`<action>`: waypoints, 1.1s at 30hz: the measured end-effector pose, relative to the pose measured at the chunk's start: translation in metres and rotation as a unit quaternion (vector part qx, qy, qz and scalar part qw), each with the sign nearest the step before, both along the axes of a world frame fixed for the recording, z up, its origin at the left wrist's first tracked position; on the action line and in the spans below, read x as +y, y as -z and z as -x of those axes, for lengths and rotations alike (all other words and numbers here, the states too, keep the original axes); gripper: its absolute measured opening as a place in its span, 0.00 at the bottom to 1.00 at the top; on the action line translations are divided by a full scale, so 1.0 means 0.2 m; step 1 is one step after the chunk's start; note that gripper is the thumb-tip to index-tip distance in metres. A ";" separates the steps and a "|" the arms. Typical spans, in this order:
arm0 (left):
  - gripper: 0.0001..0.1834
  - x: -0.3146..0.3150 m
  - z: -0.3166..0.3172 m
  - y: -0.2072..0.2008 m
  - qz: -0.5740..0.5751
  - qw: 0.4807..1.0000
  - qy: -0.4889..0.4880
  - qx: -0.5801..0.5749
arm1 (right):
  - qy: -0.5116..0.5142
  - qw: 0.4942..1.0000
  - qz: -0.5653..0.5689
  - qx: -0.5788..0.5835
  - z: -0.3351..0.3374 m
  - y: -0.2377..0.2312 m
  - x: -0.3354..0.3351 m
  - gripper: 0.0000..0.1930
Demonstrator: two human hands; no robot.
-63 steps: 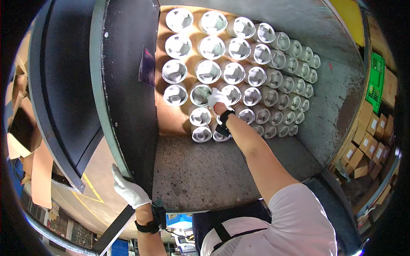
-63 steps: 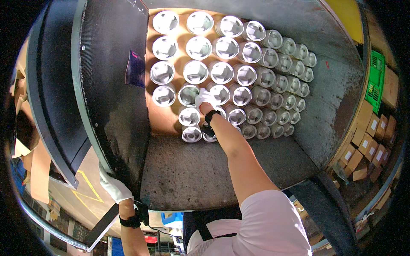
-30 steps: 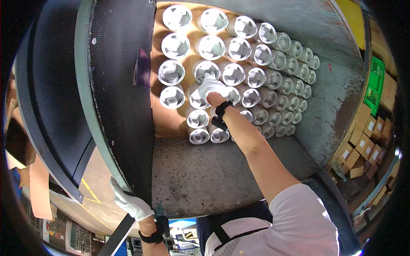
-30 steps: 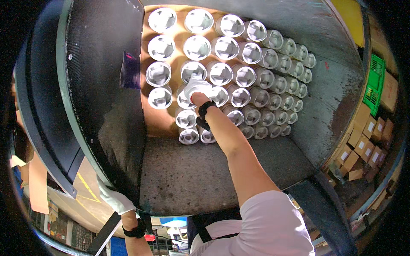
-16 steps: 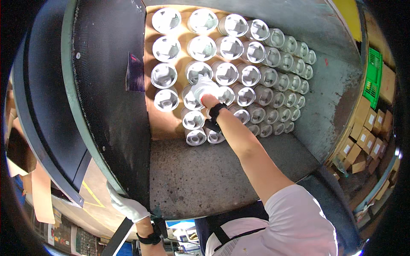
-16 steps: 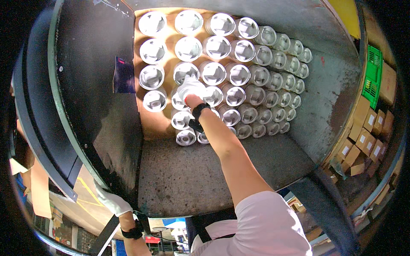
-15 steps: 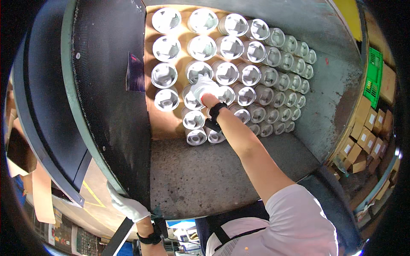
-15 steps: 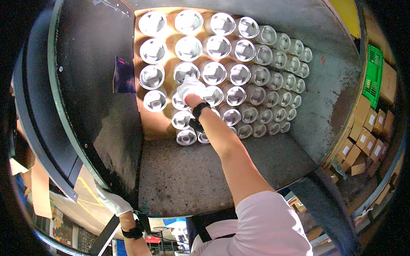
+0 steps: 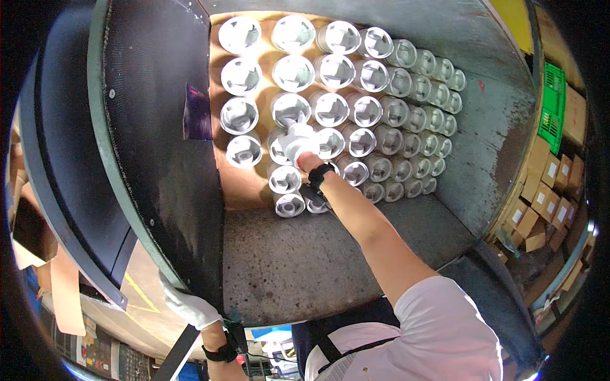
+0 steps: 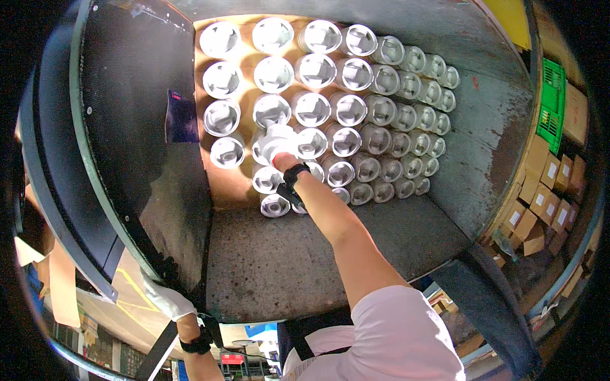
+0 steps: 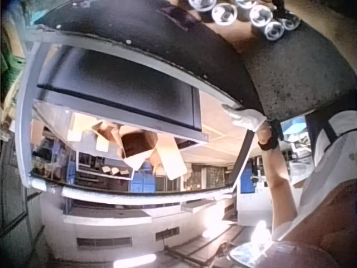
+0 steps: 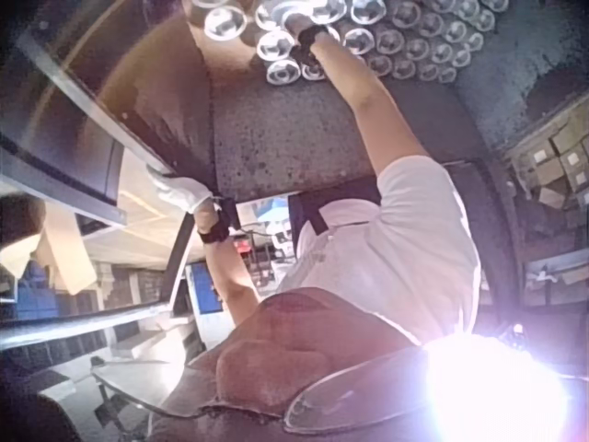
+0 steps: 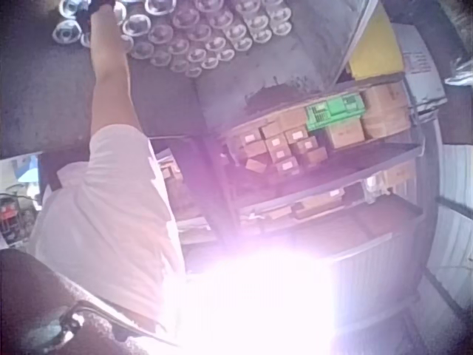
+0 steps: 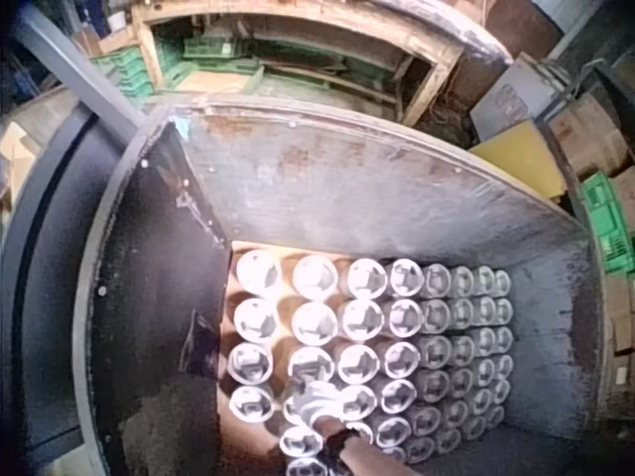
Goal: Inspecting engine pistons for quality and sorting them into defective part bins.
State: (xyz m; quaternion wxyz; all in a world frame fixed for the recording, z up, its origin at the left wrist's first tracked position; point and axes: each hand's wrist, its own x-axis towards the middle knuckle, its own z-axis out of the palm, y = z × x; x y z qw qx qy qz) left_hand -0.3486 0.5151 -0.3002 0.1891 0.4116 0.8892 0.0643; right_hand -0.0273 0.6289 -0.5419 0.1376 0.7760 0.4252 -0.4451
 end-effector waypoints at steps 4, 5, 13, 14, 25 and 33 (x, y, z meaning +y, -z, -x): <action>0.23 -0.01 0.01 0.00 0.007 1.000 0.013 0.021 | -0.419 0.903 -0.088 -0.035 -0.05 0.25 0.00 0.13; 0.23 -0.02 0.03 0.00 0.009 0.999 0.036 0.031 | -0.408 0.899 -0.144 -0.071 -0.04 0.32 -0.03 0.10; 0.24 0.01 -0.07 0.01 0.037 0.996 0.047 0.066 | -0.149 0.977 -0.143 -0.053 -0.12 0.68 -0.12 0.13; 0.24 0.02 -0.11 0.06 0.025 0.998 0.047 0.040 | -0.128 0.981 -0.130 -0.068 -0.25 0.70 -0.13 0.12; 0.23 -0.04 0.04 -0.02 0.044 0.997 0.005 0.067 | 0.047 0.998 -0.007 -0.047 0.15 0.22 0.01 0.24; 0.23 -0.05 0.03 0.00 0.040 0.996 0.039 0.075 | 0.148 0.985 -0.071 0.061 0.03 0.32 -0.04 0.24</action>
